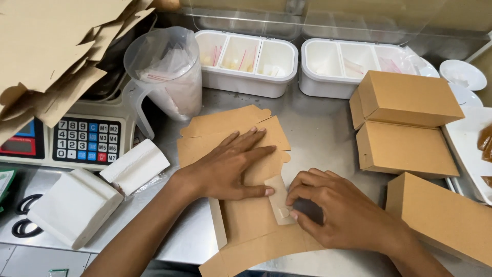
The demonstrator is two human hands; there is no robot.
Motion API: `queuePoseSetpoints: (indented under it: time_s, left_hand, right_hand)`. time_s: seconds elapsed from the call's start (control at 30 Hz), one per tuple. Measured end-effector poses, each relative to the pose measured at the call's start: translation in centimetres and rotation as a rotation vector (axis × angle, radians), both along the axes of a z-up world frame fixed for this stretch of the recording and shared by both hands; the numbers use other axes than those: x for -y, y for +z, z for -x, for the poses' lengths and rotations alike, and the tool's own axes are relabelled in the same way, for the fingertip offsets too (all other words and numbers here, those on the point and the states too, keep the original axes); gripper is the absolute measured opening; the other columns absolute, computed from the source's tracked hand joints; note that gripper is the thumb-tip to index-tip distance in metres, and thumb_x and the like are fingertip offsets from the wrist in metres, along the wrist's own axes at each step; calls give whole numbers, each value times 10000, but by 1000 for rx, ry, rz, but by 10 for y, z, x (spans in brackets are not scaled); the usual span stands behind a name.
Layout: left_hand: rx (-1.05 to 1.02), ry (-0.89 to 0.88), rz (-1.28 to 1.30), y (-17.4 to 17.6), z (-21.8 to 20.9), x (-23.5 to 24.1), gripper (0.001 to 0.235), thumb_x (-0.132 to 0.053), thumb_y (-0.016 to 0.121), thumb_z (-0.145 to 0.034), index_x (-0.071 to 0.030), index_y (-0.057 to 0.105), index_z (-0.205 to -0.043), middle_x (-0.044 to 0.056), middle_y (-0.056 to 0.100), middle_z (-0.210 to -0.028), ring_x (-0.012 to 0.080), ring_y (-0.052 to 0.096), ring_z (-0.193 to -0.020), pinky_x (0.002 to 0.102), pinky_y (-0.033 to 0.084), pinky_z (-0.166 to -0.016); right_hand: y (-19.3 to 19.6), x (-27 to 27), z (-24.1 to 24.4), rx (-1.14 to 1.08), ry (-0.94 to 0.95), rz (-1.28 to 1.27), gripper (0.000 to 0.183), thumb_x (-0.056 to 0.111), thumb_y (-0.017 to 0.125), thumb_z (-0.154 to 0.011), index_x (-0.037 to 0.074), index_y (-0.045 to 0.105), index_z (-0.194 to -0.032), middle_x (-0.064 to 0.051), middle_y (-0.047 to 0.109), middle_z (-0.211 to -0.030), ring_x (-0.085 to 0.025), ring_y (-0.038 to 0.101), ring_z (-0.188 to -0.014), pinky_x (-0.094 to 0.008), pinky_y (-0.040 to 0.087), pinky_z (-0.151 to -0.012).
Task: The person folds flat cardboard pieces into small rectangular boxes on a stainless steel countertop. They fold the side flaps, tuck tabs into slots, and press the seams to secure the shape. Completed boxes are stacked to the right.
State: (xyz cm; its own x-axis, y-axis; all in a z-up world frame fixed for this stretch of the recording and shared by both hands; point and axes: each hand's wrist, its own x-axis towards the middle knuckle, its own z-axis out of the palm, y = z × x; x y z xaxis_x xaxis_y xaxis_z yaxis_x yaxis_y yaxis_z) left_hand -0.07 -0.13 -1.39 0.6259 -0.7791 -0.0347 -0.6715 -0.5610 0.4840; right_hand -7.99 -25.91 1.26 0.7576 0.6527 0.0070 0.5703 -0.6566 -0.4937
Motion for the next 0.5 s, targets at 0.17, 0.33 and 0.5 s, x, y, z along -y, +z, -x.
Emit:
queuePoseSetpoints:
  time_s: [0.17, 0.33, 0.5]
  left_hand:
    - [-68, 23, -35, -1, -1, 1, 1068, -673, 663, -868, -88, 203, -1633, 253, -44, -1701, 356, -100, -1580, 522, -32, -1235]
    - [-209, 95, -134, 8, 0, 2, 1206, -700, 670, -828, -161, -5, -1669, 206, -317, -1681, 339, -364, -1535, 490, -180, -1233]
    - [-230, 98, -167, 6, -2, 2, 1233, -728, 651, -805, -181, -36, -1671, 207, -320, -1680, 330, -381, -1528, 507, -252, -1203]
  right_hand:
    - [-6, 1, -8, -34, -62, -69, 248, 291, 758, -882, 200, 740, -1112, 14, 678, -1187, -173, 594, -1172, -363, 437, -988]
    - [-8, 4, -12, -119, -78, -12, 695, 258, 855, -824, 246, 559, -1453, -104, 395, -1611, -254, 282, -1557, -449, 284, -1155]
    - [-5, 9, -14, -245, -146, 86, 838, 339, 871, -823, 276, 458, -1550, -57, 264, -1705, -231, 207, -1591, -430, 247, -1190]
